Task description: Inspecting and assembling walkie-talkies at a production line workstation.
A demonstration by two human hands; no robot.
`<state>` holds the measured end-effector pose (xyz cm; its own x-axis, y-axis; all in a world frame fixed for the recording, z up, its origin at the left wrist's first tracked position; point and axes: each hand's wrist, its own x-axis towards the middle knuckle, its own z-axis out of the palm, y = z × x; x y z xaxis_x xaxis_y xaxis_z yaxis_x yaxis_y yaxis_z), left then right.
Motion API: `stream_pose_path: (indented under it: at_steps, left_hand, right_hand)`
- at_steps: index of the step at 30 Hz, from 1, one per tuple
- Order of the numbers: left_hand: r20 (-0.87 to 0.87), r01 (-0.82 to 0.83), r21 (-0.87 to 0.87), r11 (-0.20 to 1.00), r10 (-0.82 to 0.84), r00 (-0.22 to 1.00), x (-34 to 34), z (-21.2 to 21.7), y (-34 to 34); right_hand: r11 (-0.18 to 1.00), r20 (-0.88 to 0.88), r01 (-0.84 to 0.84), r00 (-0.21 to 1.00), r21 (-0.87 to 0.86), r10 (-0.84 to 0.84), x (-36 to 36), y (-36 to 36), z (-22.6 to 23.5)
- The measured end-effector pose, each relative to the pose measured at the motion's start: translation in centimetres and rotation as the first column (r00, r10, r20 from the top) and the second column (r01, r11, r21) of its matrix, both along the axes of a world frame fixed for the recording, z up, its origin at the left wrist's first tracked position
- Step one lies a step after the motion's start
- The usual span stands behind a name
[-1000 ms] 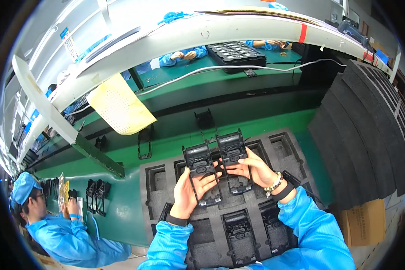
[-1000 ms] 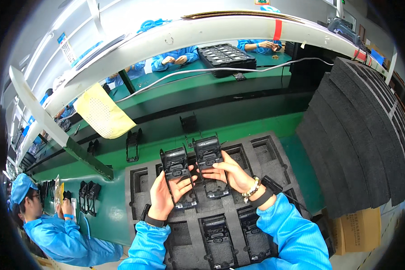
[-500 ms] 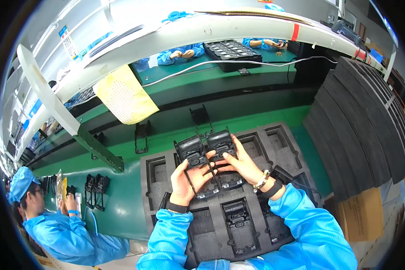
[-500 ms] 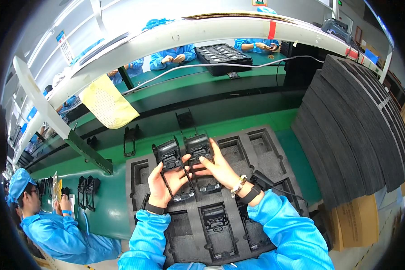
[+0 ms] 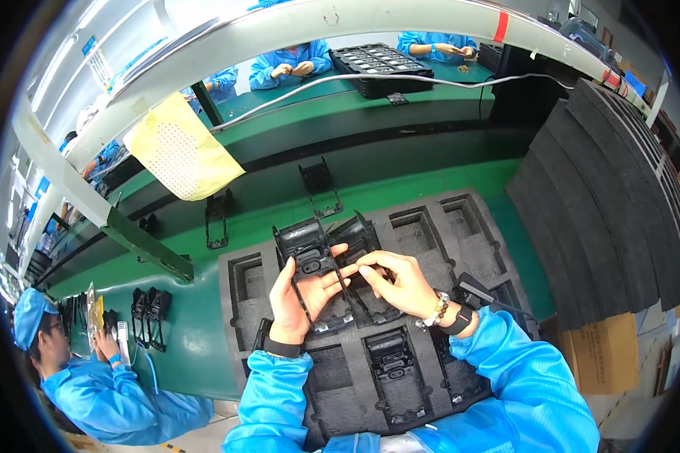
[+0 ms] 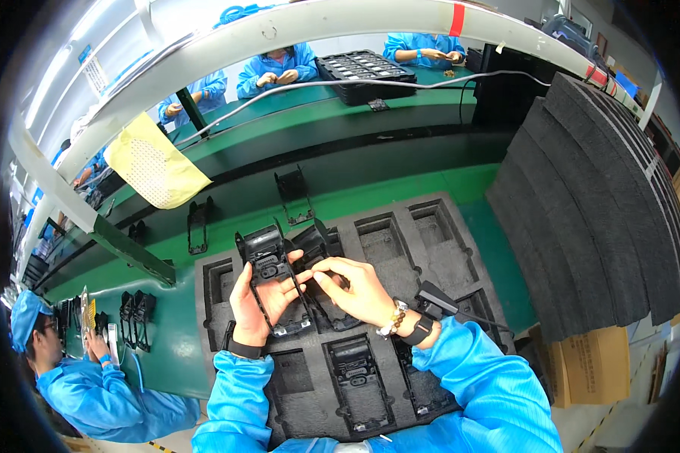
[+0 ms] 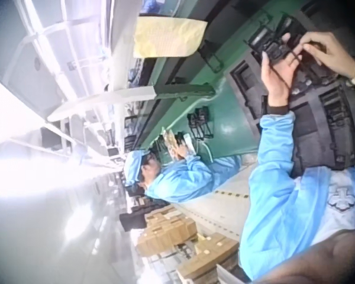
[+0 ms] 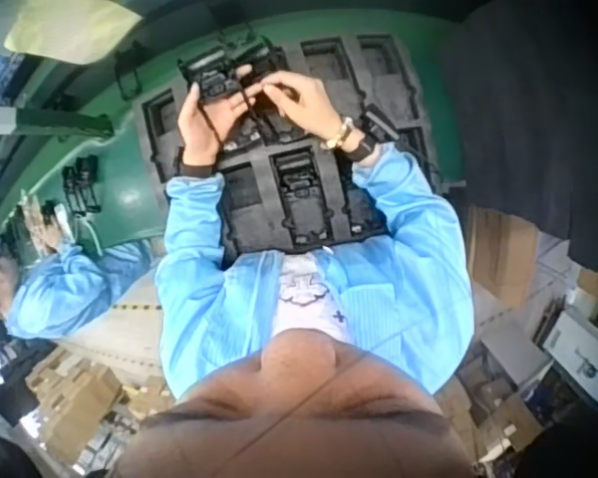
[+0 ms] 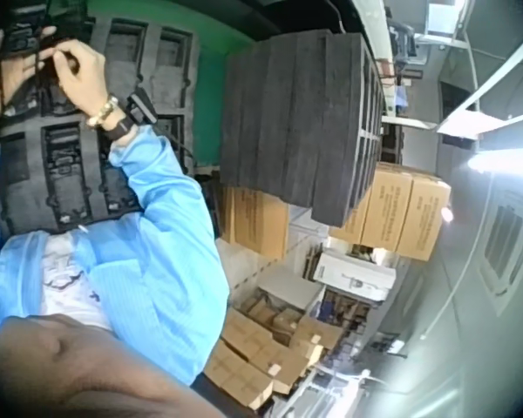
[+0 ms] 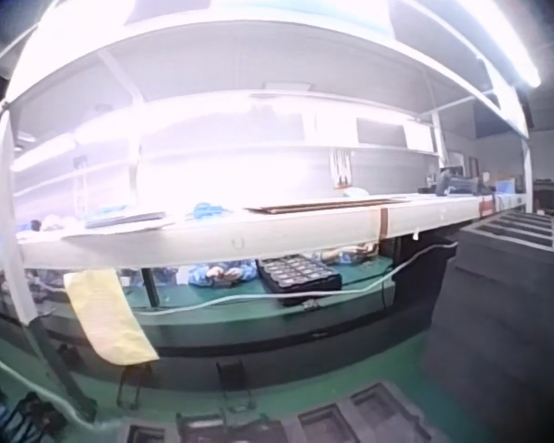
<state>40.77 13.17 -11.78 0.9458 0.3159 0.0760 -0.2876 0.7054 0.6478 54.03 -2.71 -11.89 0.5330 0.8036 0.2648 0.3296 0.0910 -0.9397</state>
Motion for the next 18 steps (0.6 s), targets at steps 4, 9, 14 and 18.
stream_pose_path:
  at_steps: [4, 9, 14, 18]
  left_hand:
    - [0.007, 0.012, 0.014, 1.000, -0.012, 1.000, -0.02, -0.03, 0.06]
    - [-0.002, 0.003, 0.033, 0.999, -0.003, 1.000, -0.08, -0.05, 0.00]
    - [0.005, 0.013, 0.125, 0.992, -0.014, 1.000, -0.11, -0.23, -0.02]
    - [-0.047, -0.008, 0.193, 0.981, 0.018, 0.999, -0.29, -0.62, -0.20]
  right_hand:
    - [0.996, 0.121, 0.019, 0.992, 0.089, -0.030, 0.27, -0.04, -0.14]
    - [0.998, 0.127, 0.023, 0.991, 0.065, -0.031, 0.46, -0.01, -0.29]
    - [0.999, 0.129, 0.010, 0.992, 0.051, -0.017, 0.51, -0.01, -0.26]
    - [0.999, 0.118, -0.013, 0.993, 0.037, 0.009, 0.55, -0.02, -0.18]
